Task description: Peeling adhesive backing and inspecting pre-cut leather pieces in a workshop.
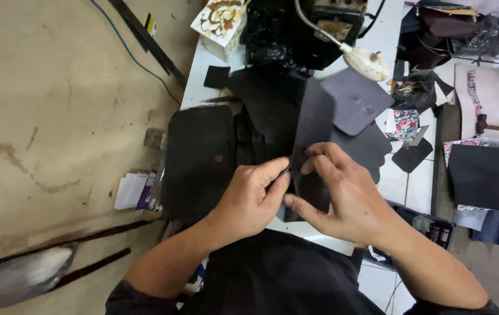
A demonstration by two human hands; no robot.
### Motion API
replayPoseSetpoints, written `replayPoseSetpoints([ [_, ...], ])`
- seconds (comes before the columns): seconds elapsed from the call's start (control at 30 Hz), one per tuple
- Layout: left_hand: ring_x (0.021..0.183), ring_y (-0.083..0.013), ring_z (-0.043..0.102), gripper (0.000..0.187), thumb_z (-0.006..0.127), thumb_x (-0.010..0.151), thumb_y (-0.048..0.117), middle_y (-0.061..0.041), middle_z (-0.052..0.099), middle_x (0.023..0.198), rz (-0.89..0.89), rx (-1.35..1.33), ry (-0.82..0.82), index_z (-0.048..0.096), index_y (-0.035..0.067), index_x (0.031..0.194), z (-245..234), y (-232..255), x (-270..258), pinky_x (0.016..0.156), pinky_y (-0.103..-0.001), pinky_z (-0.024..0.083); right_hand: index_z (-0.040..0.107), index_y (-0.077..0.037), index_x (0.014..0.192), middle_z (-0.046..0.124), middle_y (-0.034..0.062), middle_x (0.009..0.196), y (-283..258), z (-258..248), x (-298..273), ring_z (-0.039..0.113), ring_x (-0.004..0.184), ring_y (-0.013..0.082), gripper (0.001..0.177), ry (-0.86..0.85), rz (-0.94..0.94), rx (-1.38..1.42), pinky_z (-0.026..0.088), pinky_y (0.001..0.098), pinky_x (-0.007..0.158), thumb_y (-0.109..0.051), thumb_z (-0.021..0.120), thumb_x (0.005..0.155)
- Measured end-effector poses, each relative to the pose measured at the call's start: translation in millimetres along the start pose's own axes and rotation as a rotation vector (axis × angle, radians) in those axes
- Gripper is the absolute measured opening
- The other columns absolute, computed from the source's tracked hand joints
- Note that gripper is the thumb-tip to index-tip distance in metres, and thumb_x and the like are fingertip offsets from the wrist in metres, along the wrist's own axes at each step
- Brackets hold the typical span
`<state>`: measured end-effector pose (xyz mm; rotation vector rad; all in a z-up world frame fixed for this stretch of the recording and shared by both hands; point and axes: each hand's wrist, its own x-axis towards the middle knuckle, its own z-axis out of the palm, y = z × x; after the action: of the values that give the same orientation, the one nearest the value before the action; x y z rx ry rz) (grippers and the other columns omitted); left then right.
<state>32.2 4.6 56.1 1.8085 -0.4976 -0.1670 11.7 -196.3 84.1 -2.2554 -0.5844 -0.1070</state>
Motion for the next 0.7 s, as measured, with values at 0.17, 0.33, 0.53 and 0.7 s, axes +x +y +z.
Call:
replayPoseSetpoints([
  [0.17,0.055,-0.039,0.065,0.02,0.057,0.096,0.006,-0.019,0.061,0.058,0.045,0.053,-0.04,0.058,0.008,0.076,1.3,17.9,-1.7,0.046,-0.036,0.046,0.058,-0.001,0.095,0.064,0.0284,0.115,-3.5,-0.6,1.4,0.072,0.092,0.0526,0.059,-0.05,0.063,0.111,0.059,0.0569,0.076,-0.044,0.091,0.071],
  [0.33,0.062,-0.0242,0.061,0.015,0.047,0.099,0.006,-0.009,0.06,0.074,0.138,0.23,-0.106,0.06,0.0,0.102,4.3,10.8,-10.6,0.058,-0.038,0.045,0.052,-0.005,0.084,0.066,0.0156,0.102,4.9,0.8,1.0,0.067,0.119,0.0288,0.036,-0.172,0.061,0.093,0.055,0.0374,0.08,-0.036,0.058,0.101],
  [0.53,0.092,-0.042,0.075,0.022,0.058,0.097,0.002,-0.026,0.077,0.087,0.014,-0.035,-0.001,0.075,-0.004,0.111,-1.0,20.1,-11.0,0.064,-0.041,0.06,0.065,-0.004,0.072,0.074,0.0188,0.103,11.8,-2.1,-5.7,0.08,0.09,0.0403,0.029,-0.062,0.062,0.311,0.062,0.0405,0.074,-0.013,0.06,0.099],
  [0.7,0.099,-0.0177,0.066,0.023,0.061,0.098,0.006,-0.024,0.079,0.095,-0.051,-0.171,0.021,0.074,-0.003,0.115,-3.7,10.4,-9.7,0.07,-0.036,0.06,0.058,-0.002,0.066,0.068,0.0153,0.069,16.6,-2.0,-10.2,0.079,0.085,0.0401,0.034,0.058,-0.006,0.452,0.061,0.0462,0.078,-0.006,0.058,0.1],
])
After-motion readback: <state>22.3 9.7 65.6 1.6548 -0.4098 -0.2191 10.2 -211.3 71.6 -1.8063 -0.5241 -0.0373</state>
